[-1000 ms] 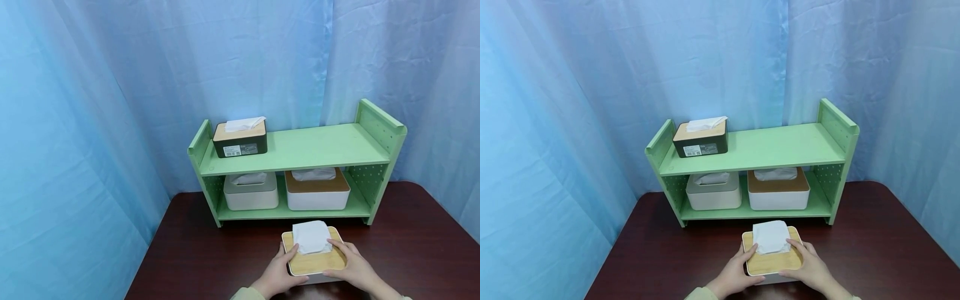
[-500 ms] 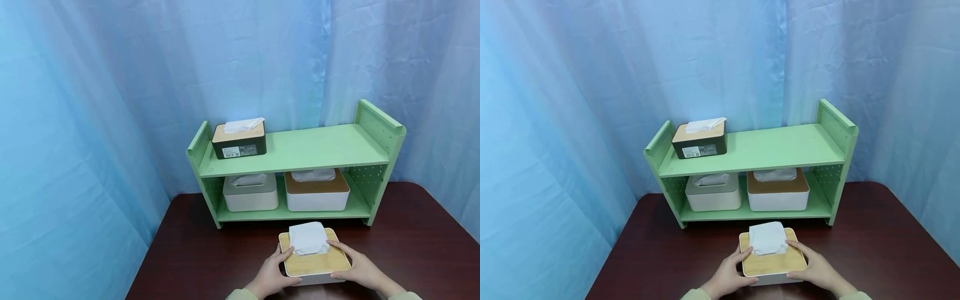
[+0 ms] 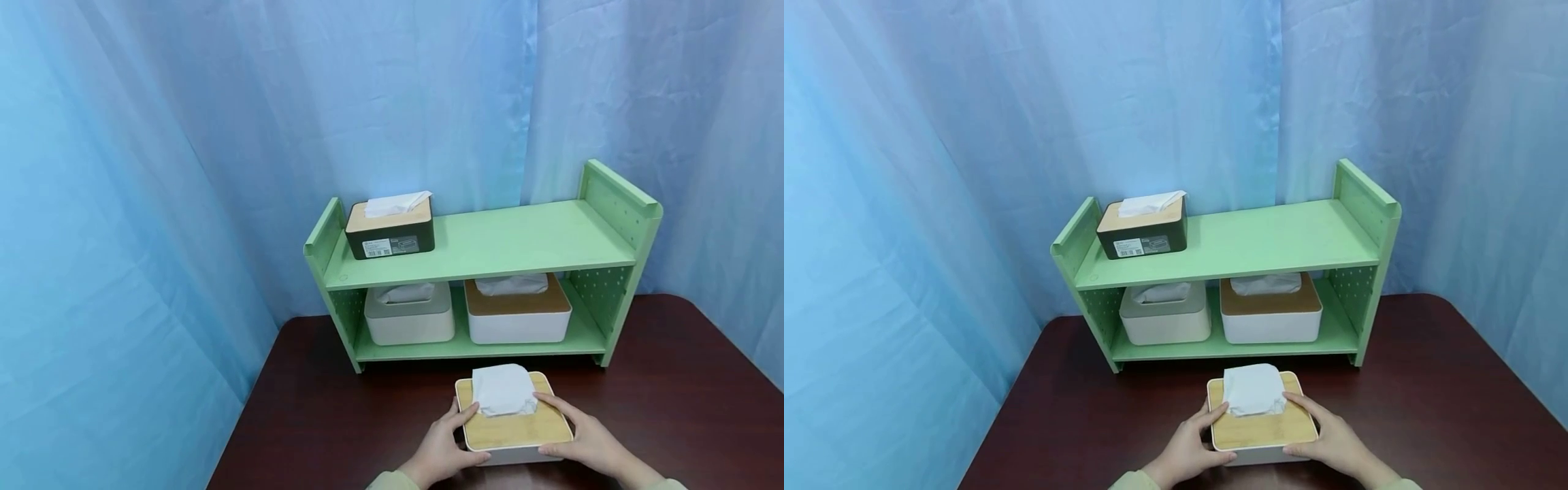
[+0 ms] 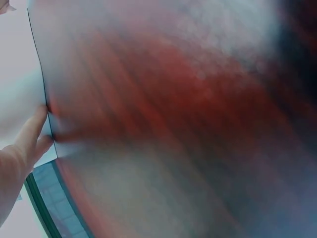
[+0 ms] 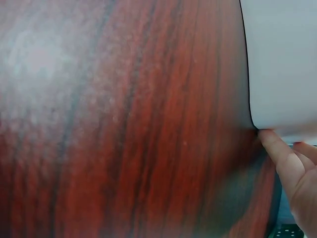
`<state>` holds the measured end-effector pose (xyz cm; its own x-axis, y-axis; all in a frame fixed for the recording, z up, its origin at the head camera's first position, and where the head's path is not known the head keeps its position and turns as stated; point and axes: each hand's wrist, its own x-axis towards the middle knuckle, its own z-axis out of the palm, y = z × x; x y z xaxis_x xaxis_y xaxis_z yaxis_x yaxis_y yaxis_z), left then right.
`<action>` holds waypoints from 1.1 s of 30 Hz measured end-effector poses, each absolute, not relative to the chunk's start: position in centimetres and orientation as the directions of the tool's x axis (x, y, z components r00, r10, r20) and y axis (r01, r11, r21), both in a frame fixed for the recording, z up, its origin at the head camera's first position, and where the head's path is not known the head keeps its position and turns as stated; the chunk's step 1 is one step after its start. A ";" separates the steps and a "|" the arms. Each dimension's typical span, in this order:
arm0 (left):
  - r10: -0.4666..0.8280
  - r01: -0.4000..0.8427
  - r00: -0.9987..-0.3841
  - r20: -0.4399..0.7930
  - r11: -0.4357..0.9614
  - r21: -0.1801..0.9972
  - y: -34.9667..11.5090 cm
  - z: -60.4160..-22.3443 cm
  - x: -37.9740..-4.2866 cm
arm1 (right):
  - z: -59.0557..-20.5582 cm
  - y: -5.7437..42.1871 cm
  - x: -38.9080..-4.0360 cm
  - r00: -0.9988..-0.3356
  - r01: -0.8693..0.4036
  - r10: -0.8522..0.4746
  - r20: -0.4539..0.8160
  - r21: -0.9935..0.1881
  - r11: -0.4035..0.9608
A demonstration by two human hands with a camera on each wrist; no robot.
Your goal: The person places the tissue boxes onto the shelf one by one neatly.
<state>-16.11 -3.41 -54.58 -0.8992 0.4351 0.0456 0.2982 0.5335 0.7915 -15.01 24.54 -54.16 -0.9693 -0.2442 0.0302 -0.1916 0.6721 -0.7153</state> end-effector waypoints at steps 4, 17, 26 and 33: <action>0.433 0.280 -0.901 0.029 0.529 0.801 -3.4 -54.4 -16.1 | -54.2 24.4 -15.0 -0.969 -0.172 -0.249 -0.002 -0.718 0.675; 0.417 0.275 -0.908 0.032 0.538 0.797 -3.3 -54.2 -15.8 | -54.1 24.3 -14.9 -0.974 -0.151 -0.227 -0.009 -0.722 0.675; 0.421 0.269 -0.906 0.030 0.522 0.810 -3.4 -54.1 -15.7 | -53.9 23.9 -14.7 -0.979 -0.144 -0.203 0.006 -0.725 0.674; 0.431 0.299 -0.901 0.049 0.537 0.789 -3.5 -54.1 -15.5 | -53.4 23.3 -14.4 -0.980 -0.178 -0.191 0.064 -0.714 0.677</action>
<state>-15.47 -3.51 -54.06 -0.9012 0.4306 0.0491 0.2994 0.5365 0.7890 -14.42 23.34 -53.43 -0.9796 -0.1906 0.0638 -0.1782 0.6767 -0.7144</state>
